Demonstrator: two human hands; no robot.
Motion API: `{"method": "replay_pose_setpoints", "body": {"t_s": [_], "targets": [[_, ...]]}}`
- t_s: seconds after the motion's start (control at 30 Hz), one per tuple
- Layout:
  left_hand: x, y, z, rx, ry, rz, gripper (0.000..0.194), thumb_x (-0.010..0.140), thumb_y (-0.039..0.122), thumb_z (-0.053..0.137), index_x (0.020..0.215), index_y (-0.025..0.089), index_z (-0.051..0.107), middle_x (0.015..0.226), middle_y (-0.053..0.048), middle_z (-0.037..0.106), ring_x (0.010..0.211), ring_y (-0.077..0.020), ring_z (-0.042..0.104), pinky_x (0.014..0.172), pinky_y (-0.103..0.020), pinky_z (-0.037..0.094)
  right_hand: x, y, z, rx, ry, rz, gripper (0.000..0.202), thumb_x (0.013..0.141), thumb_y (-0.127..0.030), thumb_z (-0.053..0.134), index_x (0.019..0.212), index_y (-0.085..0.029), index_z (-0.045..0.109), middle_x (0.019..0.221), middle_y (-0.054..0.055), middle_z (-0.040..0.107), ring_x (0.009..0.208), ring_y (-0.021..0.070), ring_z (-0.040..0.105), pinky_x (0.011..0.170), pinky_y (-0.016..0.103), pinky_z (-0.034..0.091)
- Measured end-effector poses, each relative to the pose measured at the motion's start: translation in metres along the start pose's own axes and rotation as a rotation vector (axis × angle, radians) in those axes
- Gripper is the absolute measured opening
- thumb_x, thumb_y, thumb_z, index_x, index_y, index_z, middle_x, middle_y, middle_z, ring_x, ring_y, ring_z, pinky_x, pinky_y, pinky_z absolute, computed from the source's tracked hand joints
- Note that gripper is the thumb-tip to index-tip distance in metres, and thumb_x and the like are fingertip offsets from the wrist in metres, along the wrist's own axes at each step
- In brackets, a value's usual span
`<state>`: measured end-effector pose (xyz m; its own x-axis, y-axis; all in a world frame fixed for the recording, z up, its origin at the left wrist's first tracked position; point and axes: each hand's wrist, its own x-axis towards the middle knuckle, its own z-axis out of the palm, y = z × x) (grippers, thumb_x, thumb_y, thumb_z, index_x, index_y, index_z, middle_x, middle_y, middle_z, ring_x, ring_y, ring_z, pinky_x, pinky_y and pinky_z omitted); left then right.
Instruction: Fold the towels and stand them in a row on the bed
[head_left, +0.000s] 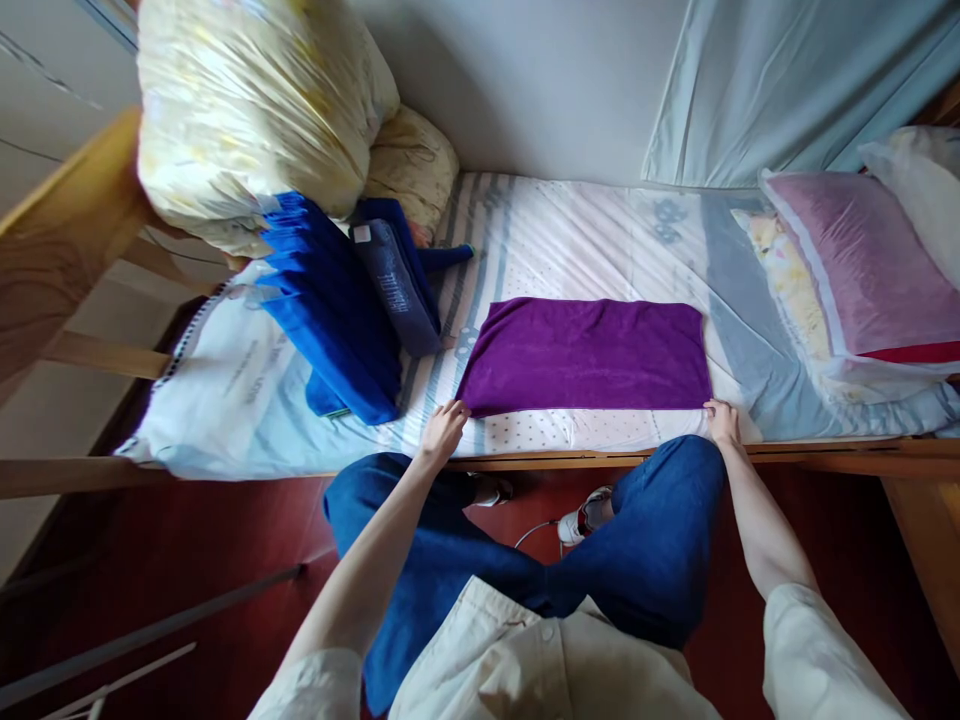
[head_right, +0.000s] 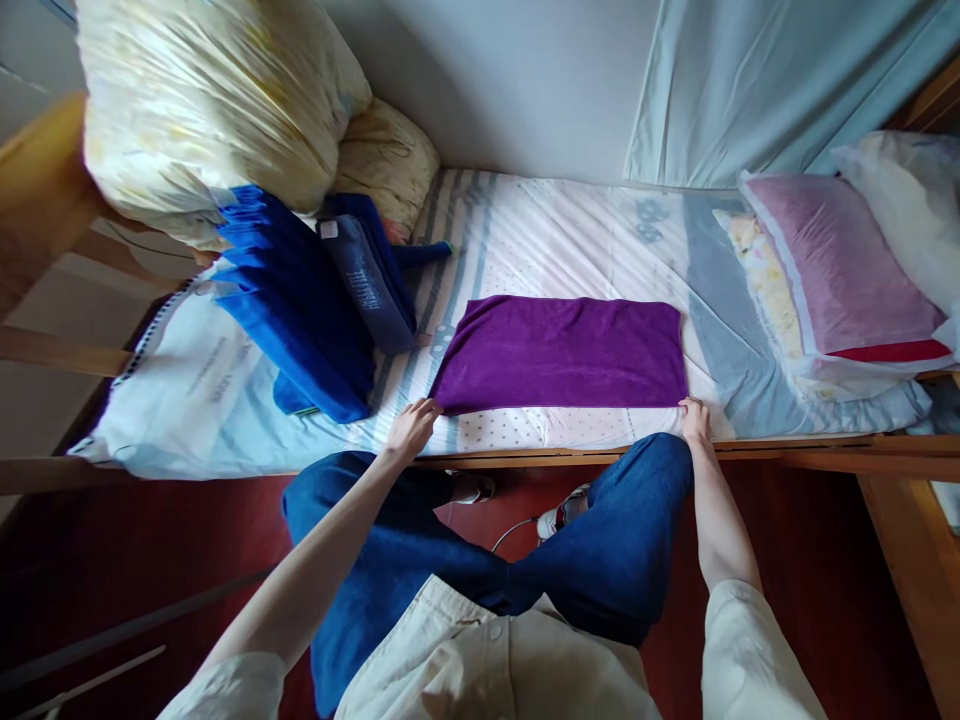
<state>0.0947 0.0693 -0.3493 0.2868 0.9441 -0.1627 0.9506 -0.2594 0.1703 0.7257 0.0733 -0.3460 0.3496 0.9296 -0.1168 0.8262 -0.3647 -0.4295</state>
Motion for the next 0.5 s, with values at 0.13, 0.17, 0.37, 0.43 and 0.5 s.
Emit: {"method": "replay_pose_setpoints", "body": {"t_s": [0.13, 0.17, 0.37, 0.43, 0.5], "targets": [[-0.005, -0.006, 0.002, 0.000, -0.067, -0.067, 0.057, 0.079, 0.001, 0.041, 0.124, 0.019, 0.072, 0.103, -0.016, 0.072, 0.101, -0.0289, 0.068, 0.085, -0.039, 0.059, 0.001, 0.004, -0.010, -0.012, 0.033, -0.078, 0.026, 0.069, -0.010, 0.051, 0.077, -0.019, 0.074, 0.095, 0.010, 0.077, 0.099, 0.0247, 0.072, 0.100, 0.038, 0.055], [-0.008, -0.009, 0.002, 0.002, -0.066, -0.080, 0.055, 0.079, 0.002, 0.041, 0.120, 0.018, 0.073, 0.103, -0.016, 0.071, 0.102, -0.0290, 0.068, 0.085, -0.039, 0.058, -0.001, 0.006, -0.013, -0.010, 0.046, -0.096, 0.026, 0.068, -0.009, 0.051, 0.075, -0.020, 0.073, 0.093, 0.010, 0.077, 0.098, 0.0243, 0.073, 0.099, 0.038, 0.055], [-0.030, -0.018, 0.006, -0.014, -0.064, -0.118, 0.044, 0.073, 0.004, 0.044, 0.098, 0.020, 0.076, 0.096, -0.014, 0.071, 0.096, -0.0267, 0.068, 0.083, -0.036, 0.057, -0.024, 0.024, -0.021, 0.009, -0.002, -0.134, 0.023, 0.066, -0.012, 0.049, 0.066, -0.022, 0.070, 0.085, 0.007, 0.077, 0.088, 0.0236, 0.073, 0.093, 0.037, 0.058], [-0.029, -0.011, 0.006, 0.006, -0.071, -0.143, 0.042, 0.071, 0.004, 0.045, 0.094, 0.021, 0.076, 0.091, -0.013, 0.071, 0.094, -0.0264, 0.068, 0.083, -0.037, 0.057, -0.032, 0.023, -0.020, 0.002, -0.026, -0.127, 0.022, 0.068, -0.014, 0.049, 0.063, -0.023, 0.069, 0.082, 0.006, 0.077, 0.084, 0.0234, 0.073, 0.089, 0.037, 0.059], [-0.021, 0.003, 0.003, 0.031, -0.093, -0.170, 0.036, 0.073, 0.005, 0.046, 0.089, 0.021, 0.074, 0.089, -0.013, 0.071, 0.095, -0.0272, 0.068, 0.085, -0.038, 0.056, -0.034, 0.017, -0.021, -0.036, -0.039, -0.095, 0.021, 0.069, -0.014, 0.051, 0.059, -0.023, 0.067, 0.073, 0.006, 0.073, 0.074, 0.0226, 0.072, 0.082, 0.036, 0.060]]}}
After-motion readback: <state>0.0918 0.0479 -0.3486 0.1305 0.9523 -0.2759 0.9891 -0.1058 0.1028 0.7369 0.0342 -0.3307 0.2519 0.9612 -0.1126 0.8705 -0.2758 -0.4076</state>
